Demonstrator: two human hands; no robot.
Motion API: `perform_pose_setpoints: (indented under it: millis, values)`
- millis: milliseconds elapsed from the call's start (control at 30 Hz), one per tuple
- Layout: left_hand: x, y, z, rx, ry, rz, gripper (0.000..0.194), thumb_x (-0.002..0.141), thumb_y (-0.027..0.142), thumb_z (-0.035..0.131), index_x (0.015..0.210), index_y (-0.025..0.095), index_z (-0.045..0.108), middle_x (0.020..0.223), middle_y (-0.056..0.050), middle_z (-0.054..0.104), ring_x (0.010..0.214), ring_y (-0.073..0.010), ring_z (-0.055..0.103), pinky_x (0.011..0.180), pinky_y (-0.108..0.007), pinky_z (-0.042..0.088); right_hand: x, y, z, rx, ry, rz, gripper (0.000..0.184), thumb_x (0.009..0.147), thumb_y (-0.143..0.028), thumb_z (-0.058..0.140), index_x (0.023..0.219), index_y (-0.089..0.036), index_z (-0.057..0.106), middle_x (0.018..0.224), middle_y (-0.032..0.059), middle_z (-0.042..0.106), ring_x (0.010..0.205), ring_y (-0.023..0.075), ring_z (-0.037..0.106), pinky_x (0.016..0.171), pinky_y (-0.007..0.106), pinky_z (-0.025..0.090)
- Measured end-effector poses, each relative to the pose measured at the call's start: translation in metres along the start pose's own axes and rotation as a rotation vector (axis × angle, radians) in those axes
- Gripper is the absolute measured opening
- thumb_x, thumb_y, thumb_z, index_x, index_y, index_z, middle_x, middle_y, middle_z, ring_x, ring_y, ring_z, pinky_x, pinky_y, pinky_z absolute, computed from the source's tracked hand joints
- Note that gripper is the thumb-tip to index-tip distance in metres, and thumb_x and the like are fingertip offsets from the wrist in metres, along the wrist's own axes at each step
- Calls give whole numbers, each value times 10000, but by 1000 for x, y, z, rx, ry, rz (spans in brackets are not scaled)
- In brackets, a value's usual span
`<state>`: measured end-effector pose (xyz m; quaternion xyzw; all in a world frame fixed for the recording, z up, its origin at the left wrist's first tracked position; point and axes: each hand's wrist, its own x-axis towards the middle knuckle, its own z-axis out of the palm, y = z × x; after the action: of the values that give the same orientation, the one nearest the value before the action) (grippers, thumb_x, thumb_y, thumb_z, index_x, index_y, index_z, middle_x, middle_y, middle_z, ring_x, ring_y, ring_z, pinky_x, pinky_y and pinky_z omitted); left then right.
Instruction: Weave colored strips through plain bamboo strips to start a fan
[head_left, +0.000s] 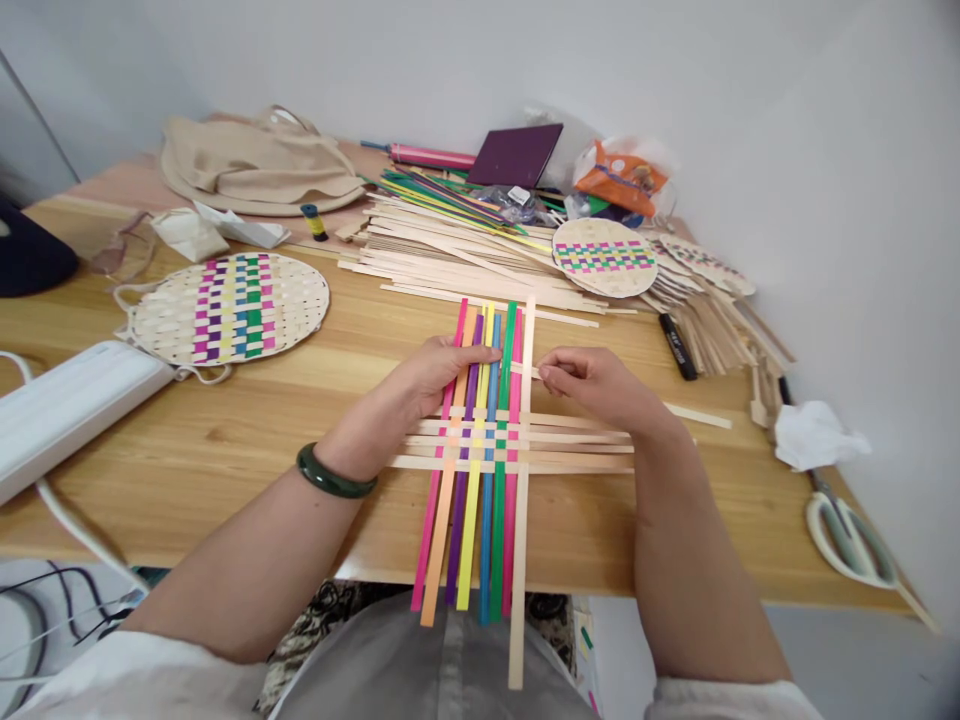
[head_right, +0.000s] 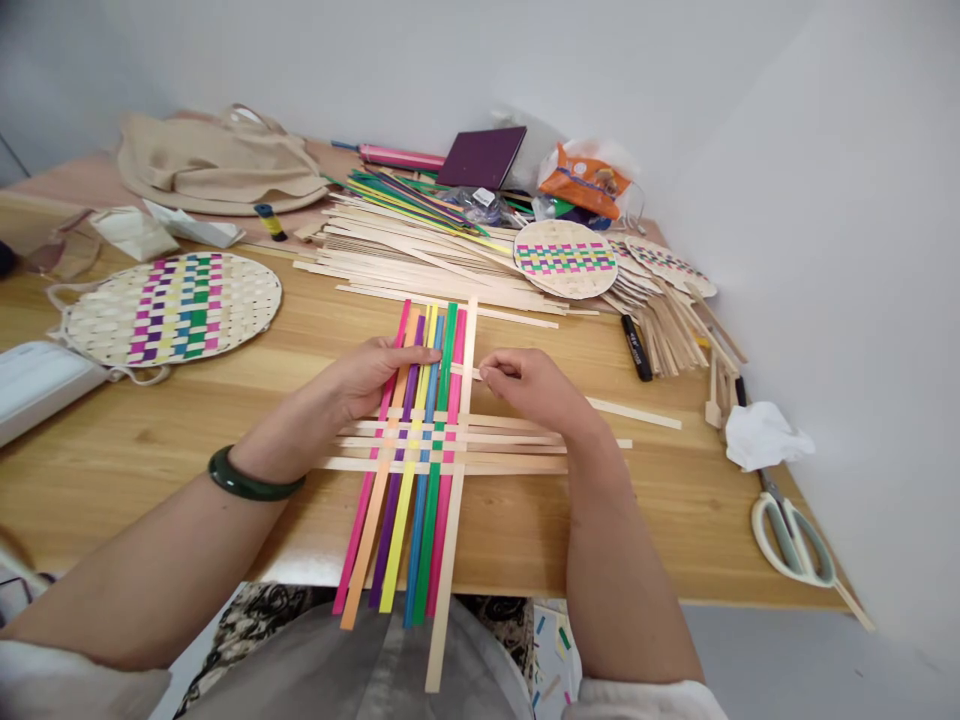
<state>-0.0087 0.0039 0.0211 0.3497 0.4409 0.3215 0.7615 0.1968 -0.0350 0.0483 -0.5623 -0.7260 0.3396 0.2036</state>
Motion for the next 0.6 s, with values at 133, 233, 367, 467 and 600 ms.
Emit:
perform_pose_setpoints:
  millis: [133,233,367,467,600]
  values:
    - [-1,1,0,-28,-17,-12,144,703,136,764,837,114,717,687,-53,739,517,-166,664,512,-281,588,0,4,-3,58,-32,1,262,860,-405,499,701,-203,548,653,-17,507,627,116,430,611,267,352]
    - [-2,2,1,-15,-18,-36,189,677,150,789,848,115,720,657,-53,732,494,-169,657,505,-284,587,1,6,-3,98,-66,-9,262,865,-414,515,720,-201,565,666,-15,522,643,119,456,625,271,366]
    - [-3,3,4,9,-33,-84,229,652,182,810,853,118,723,623,-55,721,472,-172,648,496,-286,584,4,9,4,109,-87,-14,281,872,-426,514,712,-201,566,649,-20,513,626,117,451,611,273,354]
    - [-2,2,3,33,-4,-78,233,626,189,822,820,116,716,610,-50,710,457,-166,635,479,-277,571,4,9,7,95,-79,14,263,872,-422,511,745,-203,583,661,-15,552,625,121,475,609,274,368]
    - [-2,-2,0,54,17,-24,243,607,221,830,785,125,696,607,-31,693,463,-165,632,453,-269,549,-1,4,-4,32,-112,84,261,851,-423,530,737,-198,600,667,-1,608,622,125,514,624,271,398]
